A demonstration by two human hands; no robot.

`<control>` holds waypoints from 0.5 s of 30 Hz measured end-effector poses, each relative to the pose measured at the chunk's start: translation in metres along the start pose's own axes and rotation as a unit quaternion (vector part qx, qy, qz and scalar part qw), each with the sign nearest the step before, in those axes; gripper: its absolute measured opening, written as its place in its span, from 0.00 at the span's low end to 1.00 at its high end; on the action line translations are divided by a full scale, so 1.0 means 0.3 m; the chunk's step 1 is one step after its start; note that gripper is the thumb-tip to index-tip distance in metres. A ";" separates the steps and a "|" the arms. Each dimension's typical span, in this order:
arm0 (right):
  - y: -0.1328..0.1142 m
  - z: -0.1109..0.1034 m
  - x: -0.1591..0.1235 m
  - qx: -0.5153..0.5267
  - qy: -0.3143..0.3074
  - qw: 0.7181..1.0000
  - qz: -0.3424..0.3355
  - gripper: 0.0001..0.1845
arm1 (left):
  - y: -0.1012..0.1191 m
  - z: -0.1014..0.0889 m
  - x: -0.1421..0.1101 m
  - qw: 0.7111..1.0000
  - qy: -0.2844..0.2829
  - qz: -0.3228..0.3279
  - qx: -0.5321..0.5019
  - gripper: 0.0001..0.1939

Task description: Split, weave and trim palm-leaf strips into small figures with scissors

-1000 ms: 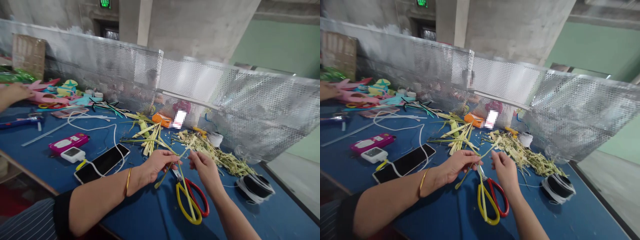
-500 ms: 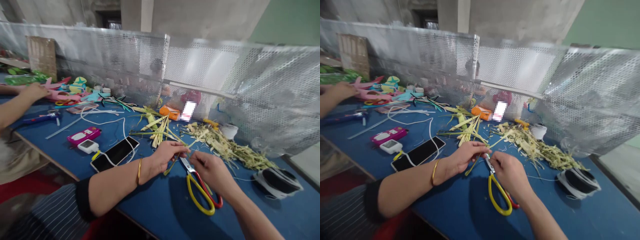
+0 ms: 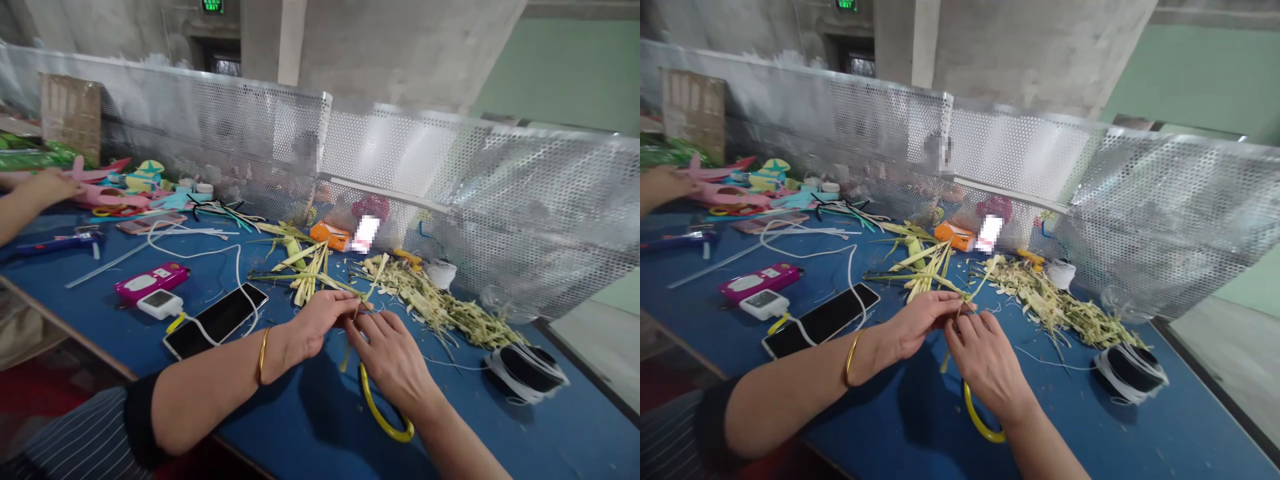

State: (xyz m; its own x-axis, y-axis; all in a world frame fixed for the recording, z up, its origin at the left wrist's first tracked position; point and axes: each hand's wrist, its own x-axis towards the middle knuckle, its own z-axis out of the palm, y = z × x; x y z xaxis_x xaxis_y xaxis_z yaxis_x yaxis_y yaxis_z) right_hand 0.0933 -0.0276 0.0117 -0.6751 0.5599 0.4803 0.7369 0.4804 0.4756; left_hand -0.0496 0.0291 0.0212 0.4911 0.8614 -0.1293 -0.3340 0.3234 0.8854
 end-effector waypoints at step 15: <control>0.006 0.023 -0.016 0.075 0.057 0.995 0.028 0.13 | -0.003 -0.007 0.007 0.999 -0.008 -0.044 -0.023 0.05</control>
State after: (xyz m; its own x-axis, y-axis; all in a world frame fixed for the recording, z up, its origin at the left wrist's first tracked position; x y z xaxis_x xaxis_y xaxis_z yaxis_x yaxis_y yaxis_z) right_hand 0.0981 -0.0249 0.0051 -0.6260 0.5122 0.5880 0.7648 0.5507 0.3345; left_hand -0.0501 0.0315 0.0193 0.5321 0.8231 -0.1982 -0.3251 0.4148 0.8498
